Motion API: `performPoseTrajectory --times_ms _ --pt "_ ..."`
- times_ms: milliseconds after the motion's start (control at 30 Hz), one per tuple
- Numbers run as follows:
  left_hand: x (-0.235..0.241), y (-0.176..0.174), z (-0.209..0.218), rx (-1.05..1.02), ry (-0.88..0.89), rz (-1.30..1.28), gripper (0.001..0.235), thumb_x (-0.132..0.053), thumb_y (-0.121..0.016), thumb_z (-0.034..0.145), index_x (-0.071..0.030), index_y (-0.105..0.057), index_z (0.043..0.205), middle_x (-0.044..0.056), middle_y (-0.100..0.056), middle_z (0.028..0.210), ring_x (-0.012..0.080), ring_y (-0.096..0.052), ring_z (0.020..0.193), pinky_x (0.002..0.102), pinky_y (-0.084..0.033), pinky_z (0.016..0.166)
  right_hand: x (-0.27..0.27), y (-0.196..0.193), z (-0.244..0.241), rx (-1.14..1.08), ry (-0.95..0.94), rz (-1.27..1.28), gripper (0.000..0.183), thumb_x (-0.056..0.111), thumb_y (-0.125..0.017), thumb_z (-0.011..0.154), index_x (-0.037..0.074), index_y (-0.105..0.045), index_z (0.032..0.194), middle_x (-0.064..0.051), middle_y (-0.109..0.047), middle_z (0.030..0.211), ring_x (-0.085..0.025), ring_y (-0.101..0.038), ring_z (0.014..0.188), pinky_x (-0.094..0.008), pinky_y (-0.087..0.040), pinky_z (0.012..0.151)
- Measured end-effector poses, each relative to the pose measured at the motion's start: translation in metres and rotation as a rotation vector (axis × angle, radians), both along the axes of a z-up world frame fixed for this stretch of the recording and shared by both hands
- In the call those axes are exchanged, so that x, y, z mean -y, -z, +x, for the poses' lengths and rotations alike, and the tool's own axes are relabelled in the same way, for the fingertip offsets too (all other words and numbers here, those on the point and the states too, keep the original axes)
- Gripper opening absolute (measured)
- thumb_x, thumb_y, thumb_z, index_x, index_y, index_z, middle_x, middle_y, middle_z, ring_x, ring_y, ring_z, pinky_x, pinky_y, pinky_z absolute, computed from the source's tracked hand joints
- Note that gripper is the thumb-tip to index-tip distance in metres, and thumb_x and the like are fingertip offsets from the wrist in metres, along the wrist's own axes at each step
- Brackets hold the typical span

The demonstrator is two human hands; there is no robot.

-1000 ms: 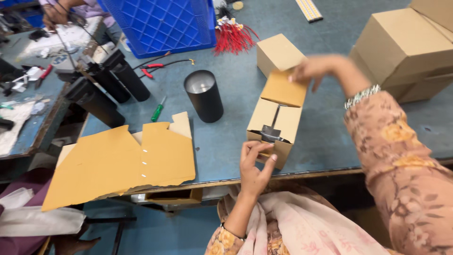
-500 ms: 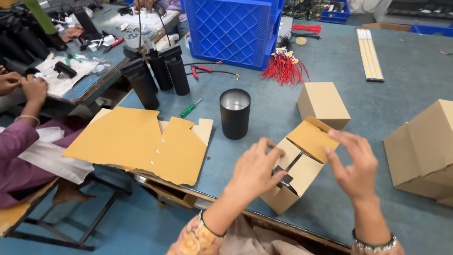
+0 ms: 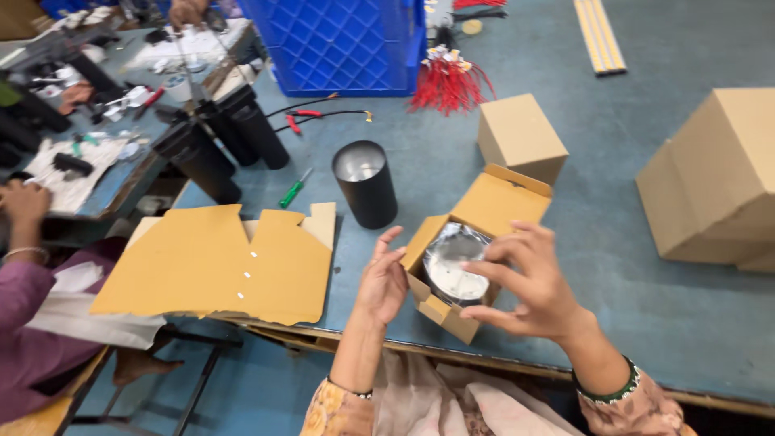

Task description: The person repeatedly opens small cardboard boxes, places a black cylindrical object wrapped in plastic inside, and closes the box flaps. The packed boxes are stacked on the table. The person handles the boxes and cylinders by hand without using tools.

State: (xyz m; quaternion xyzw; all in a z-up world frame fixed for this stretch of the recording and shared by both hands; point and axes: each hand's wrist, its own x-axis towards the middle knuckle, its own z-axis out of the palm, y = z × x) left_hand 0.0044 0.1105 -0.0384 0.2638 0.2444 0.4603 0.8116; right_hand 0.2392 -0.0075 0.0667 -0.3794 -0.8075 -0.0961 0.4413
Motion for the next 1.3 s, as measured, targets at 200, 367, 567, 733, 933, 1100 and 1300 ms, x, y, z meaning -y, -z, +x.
performPoseTrajectory --times_ms 200,367,567,733,933,1100,1300 --pt "0.005 -0.032 -0.018 -0.349 -0.176 0.334 0.033 -0.01 -0.065 0.095 -0.01 -0.06 0.128 0.002 -0.065 0.104 0.0138 -0.061 0.098 0.033 -0.049 0.091 0.026 0.046 0.039 -0.325 0.098 0.011 0.015 0.021 -0.081 0.079 0.013 -0.069 0.074 0.005 -0.07 0.083 -0.014 -0.066 0.082 -0.033 -0.047 0.084" --pt "0.037 -0.1 -0.009 -0.929 -0.611 1.233 0.025 -0.01 -0.07 0.093 -0.005 -0.063 0.116 0.013 -0.064 0.113 0.0254 -0.062 0.108 0.037 -0.05 0.097 0.002 0.088 0.032 -0.55 -0.035 -0.077 0.025 0.009 -0.084 0.078 0.012 -0.06 0.073 0.001 -0.063 0.086 -0.014 -0.063 0.083 -0.026 -0.049 0.075" --pt "0.041 -0.119 0.045 -1.466 0.139 1.799 0.033 -0.035 -0.066 0.091 -0.004 -0.071 0.101 0.012 -0.073 0.097 0.0314 -0.064 0.107 0.055 -0.032 0.114 -0.007 0.05 0.045 -0.572 -0.16 -0.423 0.017 0.007 -0.082 0.081 0.006 -0.065 0.077 -0.005 -0.067 0.084 -0.014 -0.06 0.074 -0.026 -0.047 0.067" --pt "0.014 -0.13 0.048 -1.637 0.61 1.801 0.042 -0.05 -0.058 0.099 -0.011 -0.075 0.099 0.012 -0.073 0.096 0.0301 -0.061 0.112 0.05 -0.028 0.113 -0.013 -0.014 0.026 -0.136 -0.1 -0.508 0.029 0.022 -0.078 0.084 0.005 -0.072 0.107 -0.008 -0.074 0.107 -0.022 -0.068 0.097 -0.035 -0.052 0.084" --pt "0.019 -0.154 0.003 -1.215 0.215 1.725 0.013 -0.027 -0.067 0.094 -0.014 -0.068 0.098 0.003 -0.068 0.085 0.0248 -0.063 0.093 0.047 -0.036 0.097 -0.031 -0.031 0.006 0.247 -0.068 -0.576 0.039 0.034 -0.081 0.08 0.009 -0.07 0.108 -0.009 -0.068 0.096 -0.03 -0.059 0.104 -0.051 -0.025 0.111" --pt "0.033 -0.16 -0.017 -1.052 0.189 1.652 0.011 -0.023 -0.066 0.096 -0.013 -0.064 0.097 0.003 -0.066 0.085 0.0233 -0.062 0.088 0.039 -0.04 0.095 -0.018 -0.021 0.017 0.196 -0.145 -0.284 0.017 0.026 -0.08 0.081 0.014 -0.069 0.082 0.001 -0.063 0.086 -0.018 -0.061 0.091 -0.046 -0.031 0.106" --pt "0.019 -0.17 0.012 -0.976 0.273 1.602 0.017 -0.023 -0.062 0.098 -0.008 -0.066 0.104 0.01 -0.07 0.093 0.0304 -0.068 0.091 0.042 -0.052 0.08 0.003 -0.011 0.006 0.052 -0.158 -0.13 0.02 0.021 -0.085 0.072 0.016 -0.069 0.083 0.003 -0.062 0.089 -0.019 -0.059 0.091 -0.043 -0.037 0.096"
